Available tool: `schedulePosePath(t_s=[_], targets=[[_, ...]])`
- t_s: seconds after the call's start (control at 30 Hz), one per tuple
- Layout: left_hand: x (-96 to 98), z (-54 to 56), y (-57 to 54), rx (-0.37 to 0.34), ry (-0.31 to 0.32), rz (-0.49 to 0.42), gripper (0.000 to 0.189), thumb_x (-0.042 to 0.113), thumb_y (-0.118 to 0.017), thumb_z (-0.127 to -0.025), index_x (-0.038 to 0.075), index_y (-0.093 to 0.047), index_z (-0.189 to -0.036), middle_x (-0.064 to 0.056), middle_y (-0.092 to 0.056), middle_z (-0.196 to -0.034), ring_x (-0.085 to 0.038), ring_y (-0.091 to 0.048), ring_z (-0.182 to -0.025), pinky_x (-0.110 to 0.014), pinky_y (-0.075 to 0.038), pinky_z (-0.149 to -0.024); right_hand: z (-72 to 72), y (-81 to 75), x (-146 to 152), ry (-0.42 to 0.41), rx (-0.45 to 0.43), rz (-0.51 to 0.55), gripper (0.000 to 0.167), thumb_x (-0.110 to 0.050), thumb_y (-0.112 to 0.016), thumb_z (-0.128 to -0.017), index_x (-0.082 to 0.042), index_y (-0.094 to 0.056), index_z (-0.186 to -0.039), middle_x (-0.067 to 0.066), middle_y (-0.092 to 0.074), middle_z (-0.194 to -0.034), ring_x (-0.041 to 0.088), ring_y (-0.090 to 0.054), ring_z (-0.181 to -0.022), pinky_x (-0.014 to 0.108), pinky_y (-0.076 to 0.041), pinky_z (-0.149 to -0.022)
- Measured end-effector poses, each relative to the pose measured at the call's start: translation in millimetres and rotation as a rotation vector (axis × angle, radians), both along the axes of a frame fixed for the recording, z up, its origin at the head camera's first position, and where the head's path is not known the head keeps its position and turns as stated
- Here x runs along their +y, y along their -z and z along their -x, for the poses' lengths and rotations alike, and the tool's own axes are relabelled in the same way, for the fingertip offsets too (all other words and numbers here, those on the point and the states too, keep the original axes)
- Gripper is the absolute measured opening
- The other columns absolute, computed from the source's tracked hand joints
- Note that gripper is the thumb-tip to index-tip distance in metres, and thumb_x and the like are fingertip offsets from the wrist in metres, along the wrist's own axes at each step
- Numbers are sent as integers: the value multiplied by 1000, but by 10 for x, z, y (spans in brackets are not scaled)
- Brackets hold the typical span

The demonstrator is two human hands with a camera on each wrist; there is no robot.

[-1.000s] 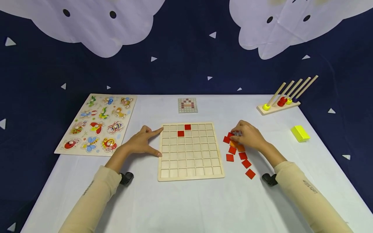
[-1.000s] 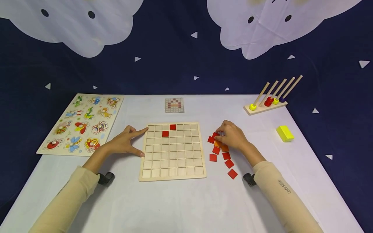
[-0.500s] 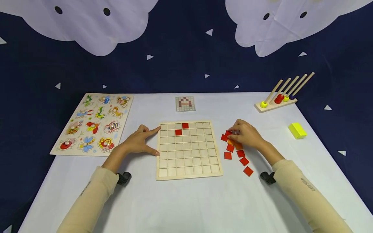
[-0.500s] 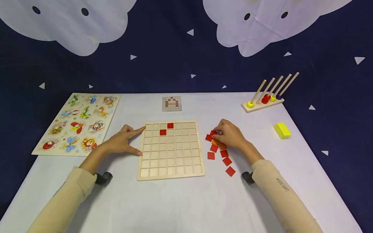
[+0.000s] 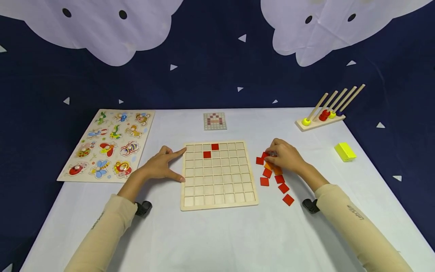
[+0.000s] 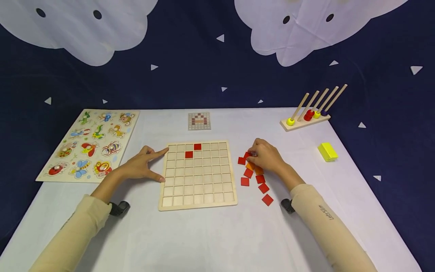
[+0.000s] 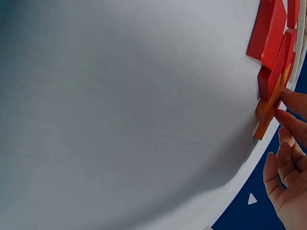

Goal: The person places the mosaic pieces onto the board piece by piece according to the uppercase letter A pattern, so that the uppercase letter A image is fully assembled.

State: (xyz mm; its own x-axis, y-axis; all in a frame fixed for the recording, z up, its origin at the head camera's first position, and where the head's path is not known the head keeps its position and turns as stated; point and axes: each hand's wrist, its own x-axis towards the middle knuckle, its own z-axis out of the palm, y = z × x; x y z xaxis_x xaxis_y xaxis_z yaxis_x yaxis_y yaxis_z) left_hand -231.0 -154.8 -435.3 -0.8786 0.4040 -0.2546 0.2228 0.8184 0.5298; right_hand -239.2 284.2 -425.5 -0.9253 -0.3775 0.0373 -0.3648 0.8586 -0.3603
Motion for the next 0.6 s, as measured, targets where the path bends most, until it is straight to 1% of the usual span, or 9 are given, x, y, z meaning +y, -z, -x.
schedulePosePath(t_s=[0.2,0.33,0.47,0.6], targets=[[-6,-11,-3,7,5,0,113,53,-89,-63,23,-32,-156,-12,-36,-113,-23,-44,-88,-32,-37,-73,21,22,-2,28,-33,17,24,-16,-77,-84,1,-75,-101,9,-56,-94,22,-50,-85,36,-43,-74],[-4,-14,-2,19,7,1,113,53,-89,-63,22,-33,-156,-13,-37,-114,-23,-44,-89,-32,-38,-74,27,32,6,34,-15,31,22,-16,-78,-83,-1,-75,-99,9,-56,-96,22,-50,-85,36,-42,-73],[3,-14,-14,16,1,3,113,53,-90,-63,22,-33,-156,-12,-37,-113,-24,-44,-90,-32,-38,-74,30,0,-23,25,5,74,22,-15,-79,-82,-2,-74,-99,8,-57,-98,23,-51,-85,36,-41,-73],[0,-6,-14,0,-5,2,113,53,-90,-63,23,-32,-156,-12,-36,-114,-24,-44,-91,-32,-37,-73,32,-30,-120,-5,0,112,24,-16,-79,-82,-3,-74,-101,7,-58,-102,23,-52,-88,38,-43,-75]])
